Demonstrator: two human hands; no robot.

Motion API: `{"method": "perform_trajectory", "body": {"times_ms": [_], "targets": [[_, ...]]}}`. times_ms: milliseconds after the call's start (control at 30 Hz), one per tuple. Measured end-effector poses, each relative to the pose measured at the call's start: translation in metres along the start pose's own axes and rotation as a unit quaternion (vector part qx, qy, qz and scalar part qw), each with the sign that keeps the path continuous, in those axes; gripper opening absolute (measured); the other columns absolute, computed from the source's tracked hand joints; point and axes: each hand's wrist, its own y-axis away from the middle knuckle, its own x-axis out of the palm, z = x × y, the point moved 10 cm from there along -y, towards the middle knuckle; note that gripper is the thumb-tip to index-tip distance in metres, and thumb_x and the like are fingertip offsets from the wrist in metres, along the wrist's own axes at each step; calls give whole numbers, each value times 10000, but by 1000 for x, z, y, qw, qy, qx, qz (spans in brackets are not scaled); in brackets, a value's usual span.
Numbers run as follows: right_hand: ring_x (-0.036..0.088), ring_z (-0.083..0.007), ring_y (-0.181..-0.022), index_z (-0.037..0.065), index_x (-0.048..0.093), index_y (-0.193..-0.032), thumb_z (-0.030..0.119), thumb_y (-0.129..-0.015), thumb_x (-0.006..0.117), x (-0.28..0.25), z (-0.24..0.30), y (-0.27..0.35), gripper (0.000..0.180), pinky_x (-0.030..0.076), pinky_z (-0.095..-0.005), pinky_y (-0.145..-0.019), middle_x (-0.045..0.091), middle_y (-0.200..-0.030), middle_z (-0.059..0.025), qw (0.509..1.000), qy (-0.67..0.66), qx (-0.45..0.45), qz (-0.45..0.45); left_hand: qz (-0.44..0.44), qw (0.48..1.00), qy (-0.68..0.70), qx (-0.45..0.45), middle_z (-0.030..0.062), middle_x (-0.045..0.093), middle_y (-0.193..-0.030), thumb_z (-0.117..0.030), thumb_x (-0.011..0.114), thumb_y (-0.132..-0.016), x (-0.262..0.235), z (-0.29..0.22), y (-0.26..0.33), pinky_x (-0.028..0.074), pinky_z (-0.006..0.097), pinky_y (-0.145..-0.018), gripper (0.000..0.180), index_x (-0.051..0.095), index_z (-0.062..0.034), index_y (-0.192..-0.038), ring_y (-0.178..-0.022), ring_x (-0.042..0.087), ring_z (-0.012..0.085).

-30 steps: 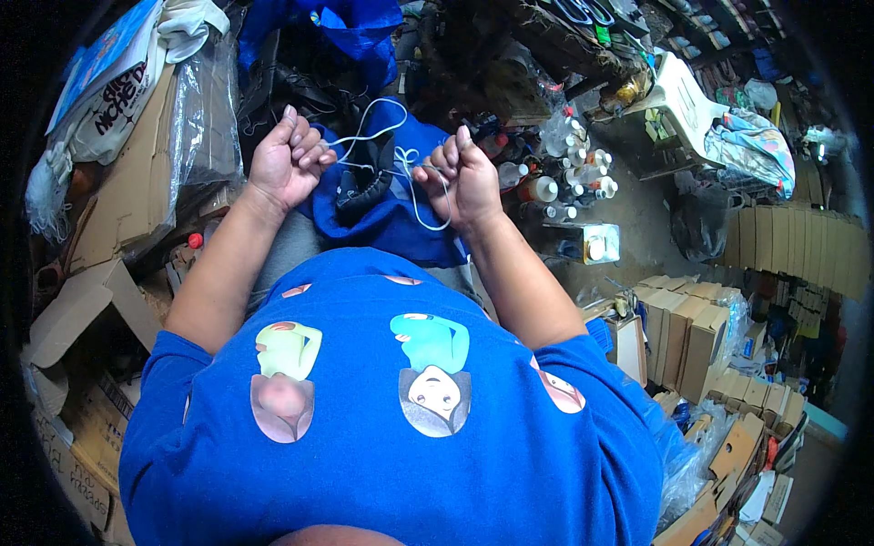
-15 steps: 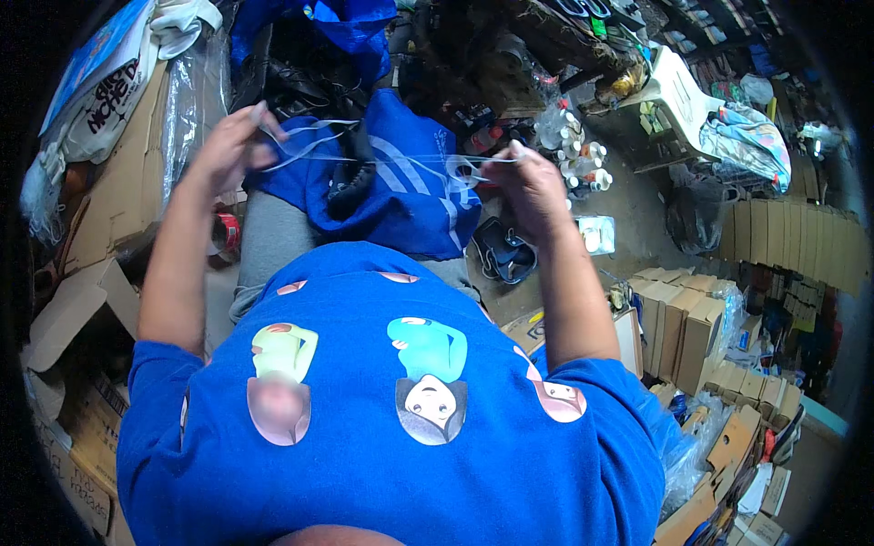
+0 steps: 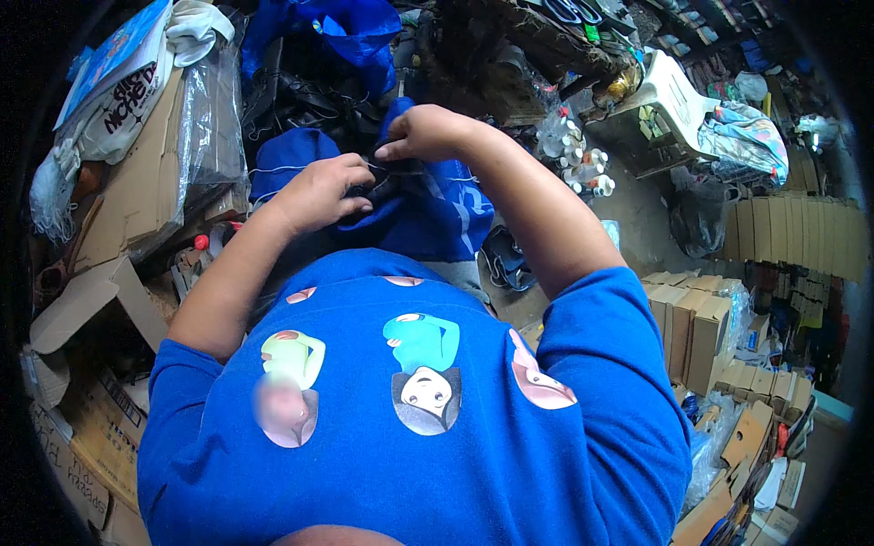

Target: Lacing the strings on a black athletic shoe.

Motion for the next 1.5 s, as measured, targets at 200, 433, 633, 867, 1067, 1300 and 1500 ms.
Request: {"method": "perform_trajectory", "body": {"times_ms": [200, 433, 633, 867, 1067, 1300, 1500], "targets": [[475, -46, -639, 3, 657, -828, 315, -889, 645, 41, -41, 27, 318, 396, -243, -565, 586, -702, 46, 943, -308, 79, -101, 44, 999, 30, 5, 110, 578, -988, -158, 739, -728, 5, -5, 3, 472, 386, -800, 271, 606, -38, -931, -919, 592, 322], [543, -104, -652, 6, 652, -836, 401, -833, 685, -13, -5, 48, 396, 453, -273, -600, 598, -702, -29, 947, -200, 31, -250, -65, 987, 148, -20, 95, 618, -1040, -97, 619, -822, -40, 20, -21, 457, 336, -874, 241, 628, -37, -1056, -973, 600, 222], [417, -47, -596, 27, 627, -779, 242, -864, 607, 31, 4, 45, 231, 360, -254, -545, 464, -604, 52, 969, -240, 50, -2, 51, 988, 143, -25, 70, 634, -944, -110, 663, -809, -7, 18, -59, 470, 293, -808, 163, 630, -14, -937, -905, 585, 152], [359, -27, -570, 45, 555, -687, 195, -877, 597, 40, -10, 72, 245, 302, -243, -497, 423, -604, 85, 937, -333, 62, -82, 96, 962, 238, -94, 34, 651, -776, -101, 712, -766, 1, 20, -64, 481, 279, -722, 134, 653, -24, -858, -746, 586, 114], [446, -47, -649, 34, 583, -707, 196, -860, 638, -2, -6, 105, 229, 362, -223, -571, 494, -656, 47, 864, -489, 26, -117, 110, 919, 359, -115, 19, 658, -817, -111, 712, -778, 8, 42, -62, 483, 270, -730, 140, 661, -11, -860, -759, 588, 105], [628, -237, -808, 81, 705, -982, 105, -808, 651, -3, 8, 85, 184, 500, -323, -733, 615, -833, -111, 964, -167, -58, -199, 189, 923, 329, -57, 81, 678, -1000, -120, 675, -781, 3, 25, -61, 464, 318, -915, 342, 661, -27, -1111, -958, 618, 175], [624, -296, -818, 103, 715, -968, 139, -784, 629, -1, 5, 74, 207, 503, -363, -747, 620, -855, -140, 979, -86, -23, -183, 206, 931, 297, -50, 96, 659, -1052, -77, 634, -772, 3, 20, -59, 451, 334, -948, 361, 661, -57, -1131, -1003, 611, 206]]}}
